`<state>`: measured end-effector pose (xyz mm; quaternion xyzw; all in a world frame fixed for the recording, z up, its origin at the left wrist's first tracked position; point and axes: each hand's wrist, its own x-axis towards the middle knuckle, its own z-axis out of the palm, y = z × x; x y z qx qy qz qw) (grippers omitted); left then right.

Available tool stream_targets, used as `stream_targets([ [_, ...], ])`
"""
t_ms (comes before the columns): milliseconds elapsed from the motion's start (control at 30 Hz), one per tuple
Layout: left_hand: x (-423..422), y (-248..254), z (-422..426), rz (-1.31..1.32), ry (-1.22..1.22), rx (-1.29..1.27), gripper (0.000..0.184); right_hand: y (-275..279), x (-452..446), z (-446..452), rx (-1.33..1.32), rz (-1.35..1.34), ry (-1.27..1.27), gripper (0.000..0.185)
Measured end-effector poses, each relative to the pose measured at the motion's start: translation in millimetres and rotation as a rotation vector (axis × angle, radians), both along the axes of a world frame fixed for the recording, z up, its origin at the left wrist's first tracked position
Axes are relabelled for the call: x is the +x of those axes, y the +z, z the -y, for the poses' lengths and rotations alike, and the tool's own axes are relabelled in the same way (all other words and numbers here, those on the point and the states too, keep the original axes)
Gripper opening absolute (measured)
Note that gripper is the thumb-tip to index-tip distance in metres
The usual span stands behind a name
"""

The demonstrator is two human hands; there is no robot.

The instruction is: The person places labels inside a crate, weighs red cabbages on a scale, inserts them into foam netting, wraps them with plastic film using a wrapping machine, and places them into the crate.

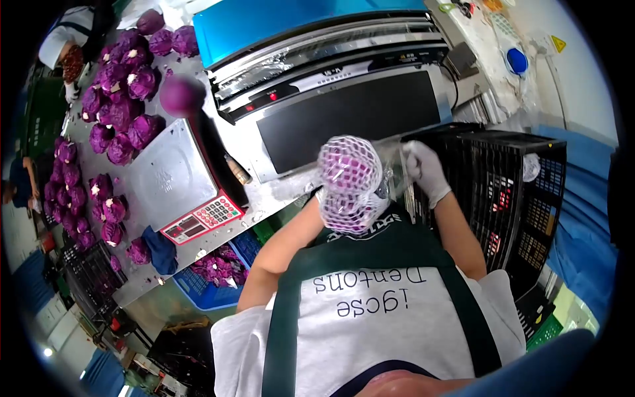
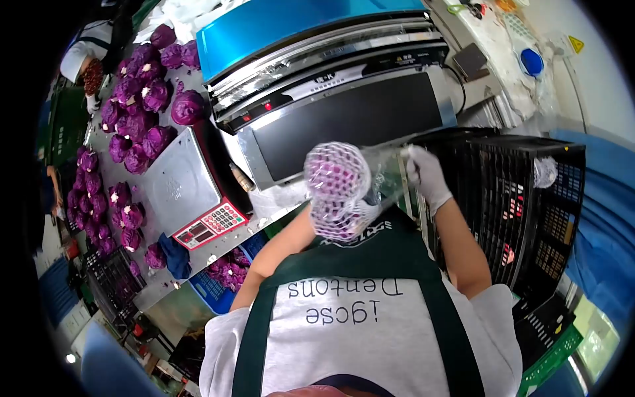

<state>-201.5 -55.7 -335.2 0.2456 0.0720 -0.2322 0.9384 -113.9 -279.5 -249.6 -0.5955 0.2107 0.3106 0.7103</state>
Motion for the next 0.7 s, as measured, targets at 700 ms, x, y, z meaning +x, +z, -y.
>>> stream_targets([
  [700, -18.4, 207.0, -78.1, 0.296, -1.017, 0.508, 0.076, 73.1, -51.3, -131.5, -0.101, 0.657, 0.943, 0.020],
])
